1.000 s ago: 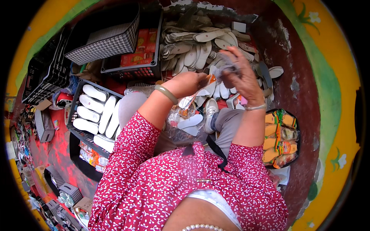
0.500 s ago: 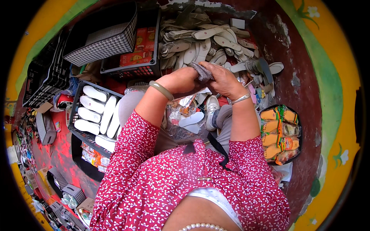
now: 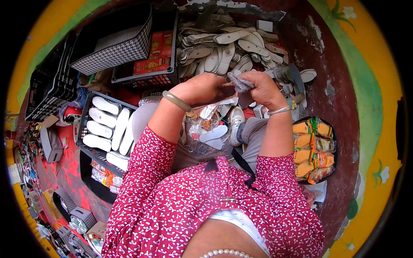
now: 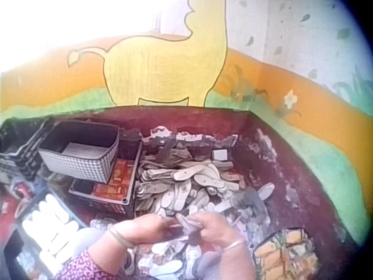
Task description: The person wipes various packaged items, including what appears to be insoles or small tools in plastic packaging, with a cloth by hand before placing them into a basket.
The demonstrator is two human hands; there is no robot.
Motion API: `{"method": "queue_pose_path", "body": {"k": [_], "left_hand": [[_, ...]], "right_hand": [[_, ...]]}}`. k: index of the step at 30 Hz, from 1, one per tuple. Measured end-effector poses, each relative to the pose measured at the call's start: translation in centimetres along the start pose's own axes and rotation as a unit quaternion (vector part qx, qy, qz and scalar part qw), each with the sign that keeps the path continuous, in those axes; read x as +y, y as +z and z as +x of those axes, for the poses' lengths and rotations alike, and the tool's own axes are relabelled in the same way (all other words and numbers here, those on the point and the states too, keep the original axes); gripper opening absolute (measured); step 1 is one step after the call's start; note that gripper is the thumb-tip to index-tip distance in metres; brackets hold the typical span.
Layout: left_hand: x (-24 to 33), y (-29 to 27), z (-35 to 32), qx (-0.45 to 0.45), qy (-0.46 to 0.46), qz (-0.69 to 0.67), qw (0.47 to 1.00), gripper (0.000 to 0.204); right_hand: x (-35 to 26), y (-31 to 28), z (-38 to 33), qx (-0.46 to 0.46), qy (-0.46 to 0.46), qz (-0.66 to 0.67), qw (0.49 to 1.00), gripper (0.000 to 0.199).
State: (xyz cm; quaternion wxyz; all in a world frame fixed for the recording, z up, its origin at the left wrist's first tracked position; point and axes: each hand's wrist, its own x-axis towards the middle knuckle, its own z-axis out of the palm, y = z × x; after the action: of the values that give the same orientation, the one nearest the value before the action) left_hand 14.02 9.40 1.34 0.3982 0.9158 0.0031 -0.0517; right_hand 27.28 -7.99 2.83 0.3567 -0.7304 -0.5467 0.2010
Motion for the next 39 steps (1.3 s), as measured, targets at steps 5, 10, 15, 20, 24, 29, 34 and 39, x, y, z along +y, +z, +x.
{"method": "queue_pose_path", "body": {"k": [5,10,15,20,24,29,34,39], "left_hand": [[-0.7,-0.4,-0.2,0.024,-0.011,-0.067,0.997,0.027],[-1.4,-0.3,0.4,0.109,-0.029,-0.475,0.873,0.032],[-1.7,0.6,1.4,0.069,0.010,-0.732,0.678,0.041],[-2.0,1.8,2.1,0.033,0.038,-0.748,0.662,0.045],[-0.5,2.4,1.9,0.029,-0.021,-0.758,0.651,0.036],[-1.9,3.3,2.8,0.079,-0.064,-0.770,0.630,0.039],[-3.0,1.9,2.8,0.184,-0.049,-0.814,0.549,0.039],[-4.4,-0.3,2.0,0.290,-0.020,-0.778,0.557,0.043]], "right_hand": [[2.3,-1.9,-0.8,0.182,-0.009,-0.213,0.960,0.039],[3.4,-5.9,-1.8,0.453,0.042,0.297,0.840,0.020],[2.8,-4.1,-0.7,0.420,-0.012,0.516,0.747,0.032],[1.0,-1.7,1.0,0.459,-0.078,0.399,0.790,0.037],[1.2,0.7,2.2,0.422,-0.068,0.289,0.857,0.041],[0.7,5.9,4.7,0.286,-0.079,-0.100,0.950,0.052],[-0.8,7.3,3.9,0.150,-0.100,-0.154,0.972,0.064],[-2.9,8.9,2.8,0.057,-0.142,-0.186,0.971,0.069]]}}
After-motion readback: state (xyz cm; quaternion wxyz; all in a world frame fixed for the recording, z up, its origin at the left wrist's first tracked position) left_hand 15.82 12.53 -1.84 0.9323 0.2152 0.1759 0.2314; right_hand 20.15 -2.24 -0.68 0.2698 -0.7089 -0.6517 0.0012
